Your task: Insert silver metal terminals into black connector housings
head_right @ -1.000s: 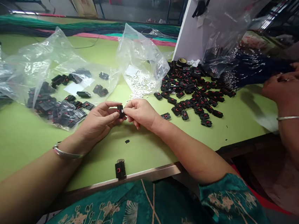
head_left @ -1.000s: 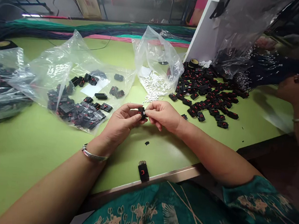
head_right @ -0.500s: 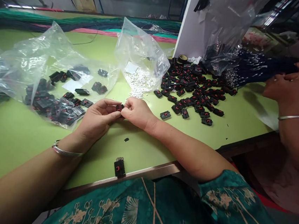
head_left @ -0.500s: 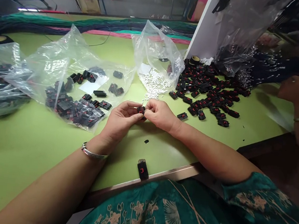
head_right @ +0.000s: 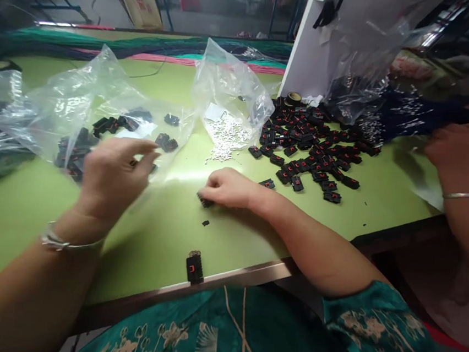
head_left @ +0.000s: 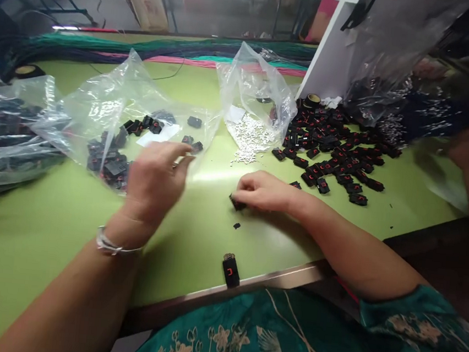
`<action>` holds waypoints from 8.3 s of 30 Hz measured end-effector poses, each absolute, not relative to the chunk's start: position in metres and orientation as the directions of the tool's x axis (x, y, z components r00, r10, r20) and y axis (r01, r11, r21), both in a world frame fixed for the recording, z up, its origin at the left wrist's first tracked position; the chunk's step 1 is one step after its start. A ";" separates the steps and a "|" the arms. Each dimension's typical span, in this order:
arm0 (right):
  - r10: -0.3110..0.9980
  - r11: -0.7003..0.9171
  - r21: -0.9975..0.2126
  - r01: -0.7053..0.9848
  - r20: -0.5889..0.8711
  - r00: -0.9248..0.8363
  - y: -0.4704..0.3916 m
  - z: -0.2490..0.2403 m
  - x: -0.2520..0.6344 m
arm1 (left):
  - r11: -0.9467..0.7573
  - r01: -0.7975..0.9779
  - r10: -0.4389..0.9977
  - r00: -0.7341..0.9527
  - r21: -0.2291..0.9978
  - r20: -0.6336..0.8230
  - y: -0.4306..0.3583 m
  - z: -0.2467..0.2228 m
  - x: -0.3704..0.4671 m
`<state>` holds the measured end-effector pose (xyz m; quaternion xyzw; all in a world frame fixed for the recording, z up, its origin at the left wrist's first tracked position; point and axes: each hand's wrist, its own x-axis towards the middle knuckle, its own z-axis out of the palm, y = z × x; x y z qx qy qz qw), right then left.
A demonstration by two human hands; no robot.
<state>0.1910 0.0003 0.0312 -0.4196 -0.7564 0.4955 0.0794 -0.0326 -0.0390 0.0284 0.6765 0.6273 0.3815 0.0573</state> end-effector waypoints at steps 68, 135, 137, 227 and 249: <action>0.929 0.001 -0.979 -0.204 0.076 -0.361 -0.002 0.008 0.178 | 0.275 -0.549 0.959 0.093 0.789 -0.269 -0.041 0.009 0.011; 0.776 0.630 -0.148 0.763 0.164 -0.609 0.034 0.004 0.171 | 0.100 -0.508 0.977 -0.110 0.856 -0.180 -0.034 0.001 0.011; 0.768 0.637 -0.094 0.765 0.150 -0.622 0.035 0.002 0.170 | 0.099 -0.506 0.980 -0.099 0.857 -0.172 -0.035 0.000 0.011; 0.925 0.007 -0.982 0.191 -0.066 -0.375 0.001 0.010 0.164 | 0.101 -0.425 0.993 -0.006 0.899 -0.115 -0.040 -0.003 0.019; 0.899 -0.088 -0.989 0.121 -0.131 -0.417 0.003 0.012 0.171 | 0.133 -0.437 0.991 0.052 0.889 -0.122 -0.040 -0.003 0.018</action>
